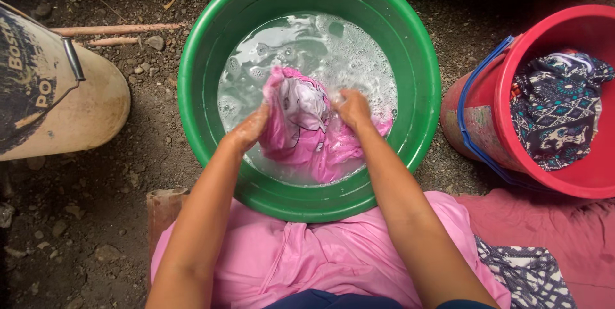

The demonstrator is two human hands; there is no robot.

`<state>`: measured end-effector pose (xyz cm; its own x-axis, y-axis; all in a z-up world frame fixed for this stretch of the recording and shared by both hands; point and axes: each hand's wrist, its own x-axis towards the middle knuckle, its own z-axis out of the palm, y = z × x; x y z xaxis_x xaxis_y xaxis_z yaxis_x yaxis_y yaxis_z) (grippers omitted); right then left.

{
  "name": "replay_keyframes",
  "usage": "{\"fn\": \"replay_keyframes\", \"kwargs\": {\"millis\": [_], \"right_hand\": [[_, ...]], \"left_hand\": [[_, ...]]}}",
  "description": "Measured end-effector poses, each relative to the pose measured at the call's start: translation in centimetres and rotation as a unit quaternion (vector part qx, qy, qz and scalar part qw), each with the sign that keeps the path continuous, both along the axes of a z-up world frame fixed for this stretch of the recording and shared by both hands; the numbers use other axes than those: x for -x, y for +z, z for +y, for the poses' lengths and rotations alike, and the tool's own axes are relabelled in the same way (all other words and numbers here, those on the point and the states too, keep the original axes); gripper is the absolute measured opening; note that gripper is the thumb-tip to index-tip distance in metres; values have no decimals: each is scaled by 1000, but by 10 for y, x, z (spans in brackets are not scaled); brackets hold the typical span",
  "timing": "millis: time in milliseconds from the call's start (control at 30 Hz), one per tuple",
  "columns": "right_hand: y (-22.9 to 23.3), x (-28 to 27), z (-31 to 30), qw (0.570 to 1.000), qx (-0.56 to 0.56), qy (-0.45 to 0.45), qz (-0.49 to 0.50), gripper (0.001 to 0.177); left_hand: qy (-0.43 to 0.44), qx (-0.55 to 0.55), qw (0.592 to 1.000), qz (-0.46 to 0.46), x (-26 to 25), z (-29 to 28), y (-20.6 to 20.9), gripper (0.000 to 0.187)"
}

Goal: The person washes a pink garment by hand in a green basin of water, applying a bar of soap and scrubbing the fabric together while sitting on the ground.

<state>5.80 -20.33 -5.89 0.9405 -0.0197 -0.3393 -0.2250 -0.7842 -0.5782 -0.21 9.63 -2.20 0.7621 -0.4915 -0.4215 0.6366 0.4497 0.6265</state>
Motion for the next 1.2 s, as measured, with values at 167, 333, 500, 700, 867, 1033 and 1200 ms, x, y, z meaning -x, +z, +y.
{"fn": "replay_keyframes", "kwargs": {"millis": [167,333,500,700,867,1033,1200], "right_hand": [[67,11,2,980,-1,-38,-198,24],[92,61,69,925,-305,-103,-202,31],[105,94,97,899,-323,75,-287,31],[158,78,118,935,-239,-25,-260,54],[176,126,117,920,-94,43,-379,30],[137,66,61,947,-192,-94,-239,15],[120,67,3,788,-602,-126,-32,23]], "left_hand": [[70,48,996,-2,-3,12,15,69],[212,202,955,46,3,-79,-17,59],[227,254,939,48,24,-115,12,49],[190,232,953,44,30,-106,54,51],[147,260,954,1,38,-101,51,57],[-142,306,940,-45,29,-90,132,122],[-38,-82,981,-170,10,-63,200,106]]}}
